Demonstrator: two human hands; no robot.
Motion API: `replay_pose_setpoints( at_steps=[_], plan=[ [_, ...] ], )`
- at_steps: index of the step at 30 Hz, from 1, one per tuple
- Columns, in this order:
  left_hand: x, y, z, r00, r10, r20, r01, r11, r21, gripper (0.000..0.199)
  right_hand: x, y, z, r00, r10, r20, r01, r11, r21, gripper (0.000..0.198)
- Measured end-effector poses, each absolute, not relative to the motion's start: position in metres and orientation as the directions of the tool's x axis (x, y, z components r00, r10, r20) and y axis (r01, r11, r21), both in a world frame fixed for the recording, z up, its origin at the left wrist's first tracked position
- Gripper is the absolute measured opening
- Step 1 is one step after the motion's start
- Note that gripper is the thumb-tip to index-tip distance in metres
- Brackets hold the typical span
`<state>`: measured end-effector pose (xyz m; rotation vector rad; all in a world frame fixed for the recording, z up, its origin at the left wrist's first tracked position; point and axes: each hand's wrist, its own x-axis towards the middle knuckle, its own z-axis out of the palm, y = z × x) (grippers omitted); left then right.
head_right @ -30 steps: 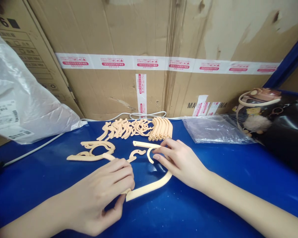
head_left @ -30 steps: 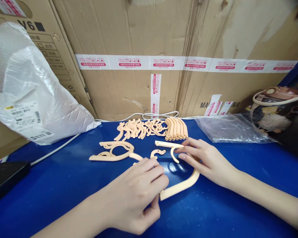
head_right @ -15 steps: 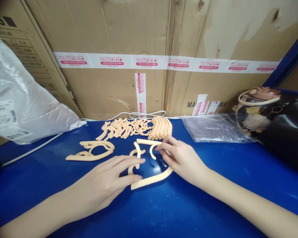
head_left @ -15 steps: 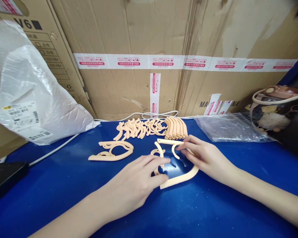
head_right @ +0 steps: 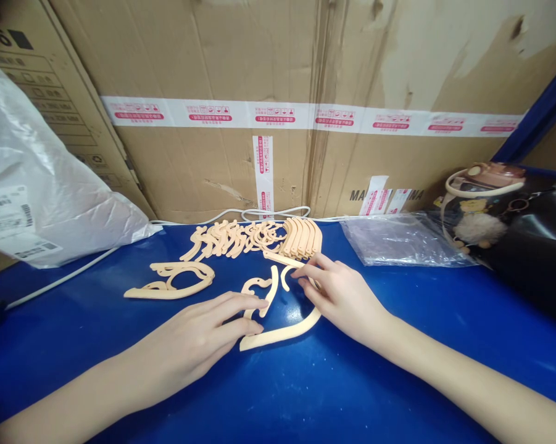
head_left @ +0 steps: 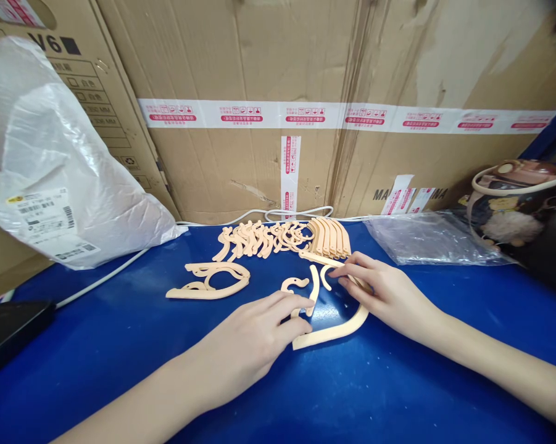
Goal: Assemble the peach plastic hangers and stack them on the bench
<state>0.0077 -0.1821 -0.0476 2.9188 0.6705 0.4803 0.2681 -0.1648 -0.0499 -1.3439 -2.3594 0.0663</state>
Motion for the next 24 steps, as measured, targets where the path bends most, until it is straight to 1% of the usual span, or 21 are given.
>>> replay_pose_setpoints(
  at_steps=[2,6,8,17,24],
  plan=[
    [0.0085,-0.1824,-0.0475,0.851,0.439,0.289,0.404,-0.898,0.175,0.036,0.2686,-0.1644,-0.0502,-0.445,0.826,0.346,0.821,0.531,-0.213,0.022],
    [0.0104,-0.1833,-0.0472,0.835,0.451,0.317,0.406,-0.892,0.199,0.036,0.2694,-0.1633,-0.0502,-0.483,0.785,0.388,0.838,0.542,-0.055,0.023],
    [0.0112,-0.1836,-0.047,0.834,0.45,0.318,0.405,-0.892,0.2,0.038,0.2692,-0.1631,-0.0501,-0.491,0.774,0.401,0.843,0.538,-0.007,0.023],
    [0.0119,-0.1847,-0.0441,0.859,0.441,0.262,0.395,-0.894,0.212,0.039,0.2667,-0.1645,-0.0504,-0.468,0.797,0.381,0.862,0.507,-0.003,0.024],
    [0.0122,-0.1853,-0.0458,0.846,0.461,0.268,0.41,-0.883,0.226,0.037,0.267,-0.1642,-0.0512,-0.473,0.785,0.401,0.856,0.516,-0.001,0.023]
  ],
)
